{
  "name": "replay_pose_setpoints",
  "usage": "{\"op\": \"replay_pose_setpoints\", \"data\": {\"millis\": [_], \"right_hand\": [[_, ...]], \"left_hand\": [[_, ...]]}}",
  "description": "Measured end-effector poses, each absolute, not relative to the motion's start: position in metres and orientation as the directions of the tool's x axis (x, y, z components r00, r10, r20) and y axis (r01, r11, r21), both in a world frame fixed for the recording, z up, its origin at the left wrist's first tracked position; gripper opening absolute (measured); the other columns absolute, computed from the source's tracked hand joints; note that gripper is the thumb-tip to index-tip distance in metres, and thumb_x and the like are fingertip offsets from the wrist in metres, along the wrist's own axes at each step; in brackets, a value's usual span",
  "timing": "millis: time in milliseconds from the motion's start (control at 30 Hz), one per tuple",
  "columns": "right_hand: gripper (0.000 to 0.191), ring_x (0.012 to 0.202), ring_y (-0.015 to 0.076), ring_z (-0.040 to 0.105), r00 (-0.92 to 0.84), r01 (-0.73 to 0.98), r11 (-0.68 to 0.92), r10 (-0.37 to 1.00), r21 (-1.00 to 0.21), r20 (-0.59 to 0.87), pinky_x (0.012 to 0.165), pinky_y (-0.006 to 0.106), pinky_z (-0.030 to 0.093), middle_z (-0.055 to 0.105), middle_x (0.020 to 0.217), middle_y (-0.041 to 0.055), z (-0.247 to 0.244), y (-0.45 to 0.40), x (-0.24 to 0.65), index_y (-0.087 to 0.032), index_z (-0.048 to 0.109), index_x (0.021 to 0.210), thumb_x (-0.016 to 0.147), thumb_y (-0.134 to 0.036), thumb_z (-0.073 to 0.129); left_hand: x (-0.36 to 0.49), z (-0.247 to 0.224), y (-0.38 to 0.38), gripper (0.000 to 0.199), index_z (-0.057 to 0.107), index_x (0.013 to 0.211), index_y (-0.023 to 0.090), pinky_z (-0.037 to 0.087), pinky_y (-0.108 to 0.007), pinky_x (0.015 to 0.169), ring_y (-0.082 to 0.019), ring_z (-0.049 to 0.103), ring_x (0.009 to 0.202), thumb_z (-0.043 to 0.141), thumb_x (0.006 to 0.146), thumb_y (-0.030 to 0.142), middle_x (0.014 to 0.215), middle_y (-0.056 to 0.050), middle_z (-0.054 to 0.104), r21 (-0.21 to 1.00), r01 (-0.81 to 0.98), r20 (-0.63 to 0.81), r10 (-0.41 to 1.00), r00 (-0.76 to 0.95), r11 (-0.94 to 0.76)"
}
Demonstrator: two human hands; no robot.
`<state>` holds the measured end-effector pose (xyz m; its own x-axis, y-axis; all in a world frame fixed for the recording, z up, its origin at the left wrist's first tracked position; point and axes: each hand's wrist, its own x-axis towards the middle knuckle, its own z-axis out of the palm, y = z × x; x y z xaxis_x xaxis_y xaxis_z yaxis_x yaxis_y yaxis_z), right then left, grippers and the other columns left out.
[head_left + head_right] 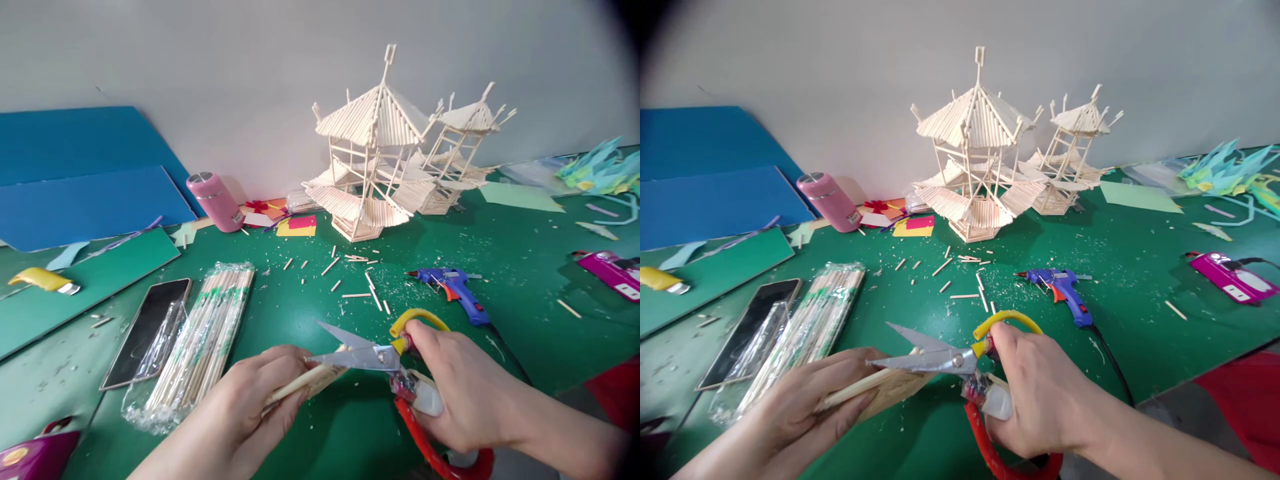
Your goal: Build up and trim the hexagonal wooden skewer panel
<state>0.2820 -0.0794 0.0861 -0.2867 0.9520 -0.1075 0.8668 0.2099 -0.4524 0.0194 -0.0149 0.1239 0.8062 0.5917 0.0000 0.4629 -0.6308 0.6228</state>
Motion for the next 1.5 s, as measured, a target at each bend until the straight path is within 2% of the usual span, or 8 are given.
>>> {"op": "replay_pose_setpoints", "data": {"millis": [300, 467, 567, 733, 1000, 1300, 1433, 1500], "right_hand": [[0.024, 0.055, 0.0179, 0.051, -0.295, 0.842, 0.212, 0.951, -0.495, -0.094, 0.048, 0.030, 0.033, 0.055, 0.069, -0.0012, 0.086, -0.080, 0.283, -0.024, 0.031, 0.085, 0.077, -0.036, 0.050], [0.031, 0.057, 0.0149, 0.051, -0.198, 0.834, 0.092, 0.970, -0.544, -0.140, 0.049, 0.028, 0.038, 0.054, 0.071, -0.0030, 0.098, -0.080, 0.288, -0.025, 0.031, 0.085, 0.076, -0.041, 0.057], [0.037, 0.060, 0.0157, 0.053, -0.193, 0.849, 0.082, 0.968, -0.522, -0.162, 0.051, 0.029, 0.041, 0.055, 0.075, -0.0020, 0.101, -0.082, 0.297, -0.025, 0.034, 0.090, 0.074, -0.045, 0.060], [0.039, 0.068, 0.0190, 0.057, -0.213, 0.873, 0.110, 0.963, -0.475, -0.168, 0.056, 0.032, 0.044, 0.058, 0.083, 0.0013, 0.097, -0.088, 0.302, -0.024, 0.037, 0.091, 0.070, -0.042, 0.064], [0.038, 0.074, 0.0199, 0.058, -0.225, 0.855, 0.119, 0.962, -0.504, -0.155, 0.060, 0.033, 0.045, 0.058, 0.087, 0.0023, 0.094, -0.091, 0.295, -0.023, 0.040, 0.094, 0.068, -0.036, 0.065], [0.036, 0.075, 0.0211, 0.059, -0.218, 0.864, 0.101, 0.958, -0.493, -0.186, 0.060, 0.033, 0.046, 0.060, 0.087, 0.0020, 0.102, -0.089, 0.290, -0.023, 0.042, 0.092, 0.069, -0.041, 0.064], [0.036, 0.070, 0.0203, 0.059, -0.221, 0.863, 0.076, 0.946, -0.500, -0.237, 0.058, 0.032, 0.045, 0.061, 0.083, 0.0004, 0.106, -0.089, 0.291, -0.024, 0.043, 0.090, 0.069, -0.045, 0.064], [0.037, 0.068, 0.0202, 0.059, -0.218, 0.860, 0.070, 0.946, -0.506, -0.241, 0.057, 0.032, 0.045, 0.061, 0.081, 0.0001, 0.106, -0.089, 0.293, -0.024, 0.043, 0.092, 0.070, -0.046, 0.063]], "left_hand": [[0.018, 0.124, -0.014, 0.026, 0.050, 0.107, 0.028, 0.047, -0.016, 0.065, -0.013, 0.061, 0.081, 0.042, 0.086, 0.015, 0.099, 0.000, 0.063, 0.659, 0.450, -0.026, 0.580, 0.814, -0.603], [0.016, 0.125, -0.012, 0.021, 0.053, 0.101, 0.026, 0.044, -0.015, 0.059, -0.010, 0.058, 0.069, 0.039, 0.088, 0.016, 0.092, 0.001, 0.063, 0.709, 0.450, -0.080, 0.573, 0.816, -0.543], [0.016, 0.126, -0.011, 0.019, 0.053, 0.098, 0.024, 0.043, -0.015, 0.062, -0.009, 0.058, 0.072, 0.040, 0.087, 0.015, 0.096, 0.001, 0.062, 0.728, 0.447, -0.101, 0.563, 0.820, -0.520], [0.016, 0.126, -0.010, 0.025, 0.051, 0.105, 0.026, 0.041, -0.014, 0.062, -0.008, 0.057, 0.071, 0.042, 0.086, 0.013, 0.090, 0.004, 0.062, 0.732, 0.455, -0.097, 0.584, 0.806, -0.507], [0.015, 0.127, -0.011, 0.022, 0.053, 0.101, 0.025, 0.041, -0.015, 0.061, -0.008, 0.058, 0.072, 0.040, 0.087, 0.014, 0.094, 0.003, 0.062, 0.734, 0.473, -0.140, 0.573, 0.807, -0.487], [0.016, 0.127, -0.010, 0.026, 0.053, 0.105, 0.027, 0.043, -0.014, 0.066, -0.008, 0.059, 0.075, 0.044, 0.085, 0.012, 0.098, 0.003, 0.062, 0.709, 0.441, -0.067, 0.570, 0.819, -0.550], [0.016, 0.128, -0.009, 0.024, 0.056, 0.102, 0.024, 0.046, -0.016, 0.067, -0.010, 0.060, 0.078, 0.042, 0.086, 0.014, 0.098, 0.000, 0.063, 0.738, 0.444, -0.102, 0.566, 0.818, -0.508], [0.016, 0.125, -0.008, 0.020, 0.058, 0.099, 0.023, 0.049, -0.018, 0.065, -0.012, 0.061, 0.079, 0.042, 0.086, 0.019, 0.096, -0.002, 0.064, 0.735, 0.487, -0.120, 0.616, 0.778, -0.472]]}}
